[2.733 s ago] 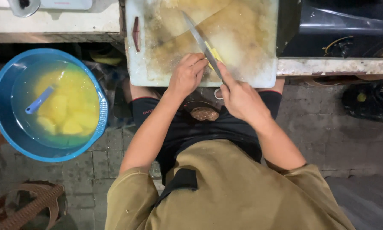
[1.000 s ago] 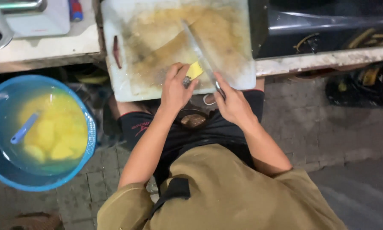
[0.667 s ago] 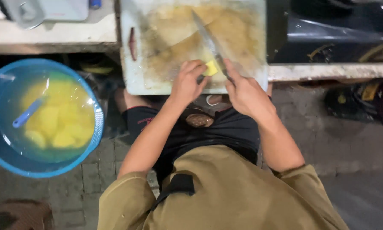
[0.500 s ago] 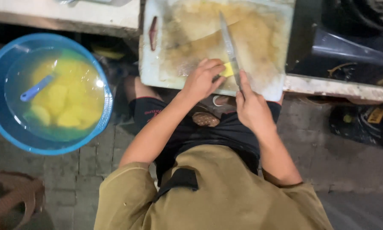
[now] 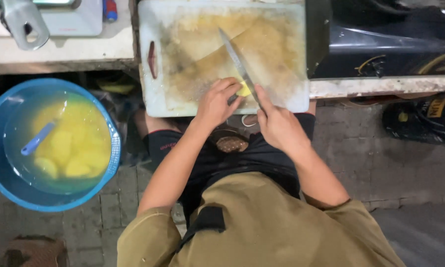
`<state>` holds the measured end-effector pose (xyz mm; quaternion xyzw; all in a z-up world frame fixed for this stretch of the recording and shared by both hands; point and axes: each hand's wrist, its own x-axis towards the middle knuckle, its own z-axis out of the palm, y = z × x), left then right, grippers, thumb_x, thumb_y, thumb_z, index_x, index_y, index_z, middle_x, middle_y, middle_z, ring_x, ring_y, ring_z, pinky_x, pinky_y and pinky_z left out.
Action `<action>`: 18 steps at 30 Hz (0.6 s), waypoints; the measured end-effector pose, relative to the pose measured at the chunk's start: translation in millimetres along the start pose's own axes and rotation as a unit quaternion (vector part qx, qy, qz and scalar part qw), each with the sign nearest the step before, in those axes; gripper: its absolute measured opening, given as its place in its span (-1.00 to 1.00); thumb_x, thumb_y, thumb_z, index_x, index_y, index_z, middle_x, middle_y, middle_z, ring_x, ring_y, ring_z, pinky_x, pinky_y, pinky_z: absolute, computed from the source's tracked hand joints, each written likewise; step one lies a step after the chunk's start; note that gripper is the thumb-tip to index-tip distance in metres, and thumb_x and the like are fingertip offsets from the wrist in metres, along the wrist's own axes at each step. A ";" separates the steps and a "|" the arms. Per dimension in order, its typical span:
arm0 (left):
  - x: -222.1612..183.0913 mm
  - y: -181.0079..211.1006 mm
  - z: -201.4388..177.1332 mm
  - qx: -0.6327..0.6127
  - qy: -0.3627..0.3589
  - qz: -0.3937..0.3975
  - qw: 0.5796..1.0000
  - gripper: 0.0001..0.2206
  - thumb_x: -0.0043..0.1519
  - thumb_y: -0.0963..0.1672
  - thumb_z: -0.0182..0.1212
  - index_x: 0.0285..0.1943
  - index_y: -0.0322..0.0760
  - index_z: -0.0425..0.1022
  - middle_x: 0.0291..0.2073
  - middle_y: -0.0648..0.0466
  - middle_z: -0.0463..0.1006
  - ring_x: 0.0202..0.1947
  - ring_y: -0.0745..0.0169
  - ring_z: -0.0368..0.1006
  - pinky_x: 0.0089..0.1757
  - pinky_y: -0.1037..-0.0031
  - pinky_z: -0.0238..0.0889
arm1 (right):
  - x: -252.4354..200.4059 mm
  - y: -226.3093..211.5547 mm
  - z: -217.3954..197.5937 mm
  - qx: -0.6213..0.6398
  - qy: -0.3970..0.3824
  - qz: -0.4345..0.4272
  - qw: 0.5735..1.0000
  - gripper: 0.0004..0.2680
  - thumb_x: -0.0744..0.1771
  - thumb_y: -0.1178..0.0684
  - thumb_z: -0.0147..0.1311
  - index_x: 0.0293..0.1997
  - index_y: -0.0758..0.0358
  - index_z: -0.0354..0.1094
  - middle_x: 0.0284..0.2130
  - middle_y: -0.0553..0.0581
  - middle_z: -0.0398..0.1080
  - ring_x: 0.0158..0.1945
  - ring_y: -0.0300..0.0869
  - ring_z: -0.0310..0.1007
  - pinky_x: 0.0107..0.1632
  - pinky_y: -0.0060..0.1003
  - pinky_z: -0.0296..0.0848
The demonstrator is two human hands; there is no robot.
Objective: The person is slicing potatoes on a cutting board using a knife and then placing the slices into a blue bowl filled with water.
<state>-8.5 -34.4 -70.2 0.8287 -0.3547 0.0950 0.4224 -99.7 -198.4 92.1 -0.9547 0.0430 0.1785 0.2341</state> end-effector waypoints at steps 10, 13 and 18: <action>5.5 13.8 -22.4 -0.013 -0.028 0.043 0.999 -0.75 0.23 -0.18 0.30 0.01 -0.46 0.45 -0.04 -0.15 0.40 0.00 -0.18 0.37 0.00 0.14 0.31 | 31.9 -14.8 -11.0 0.016 -0.017 0.004 1.000 -0.54 0.40 0.03 -0.27 0.53 -0.13 -0.28 -0.42 0.62 0.37 -0.39 0.50 0.29 -0.38 0.22 0.20; 1.6 5.4 -14.3 -0.070 0.027 -0.018 0.997 -0.67 0.06 -0.09 0.44 -0.05 -0.27 0.51 -0.05 -0.03 0.47 0.02 -0.10 0.45 0.06 0.25 0.31 | 8.0 -25.4 -32.9 -0.010 -0.031 0.002 0.999 -0.57 0.37 0.00 -0.29 0.48 -0.03 -0.08 -0.05 0.63 0.37 0.05 0.43 0.36 0.12 0.29 0.31; -7.9 -6.5 0.7 -0.048 0.045 -0.010 0.998 -0.80 0.14 -0.09 0.33 -0.13 -0.25 0.55 -0.13 0.02 0.50 -0.01 0.02 0.48 0.08 0.37 0.30 | -1.8 0.4 18.1 0.012 -0.009 0.014 1.000 -0.55 0.36 0.04 -0.26 0.49 -0.03 -0.14 -0.09 0.63 0.39 -0.05 0.47 0.40 -0.01 0.30 0.41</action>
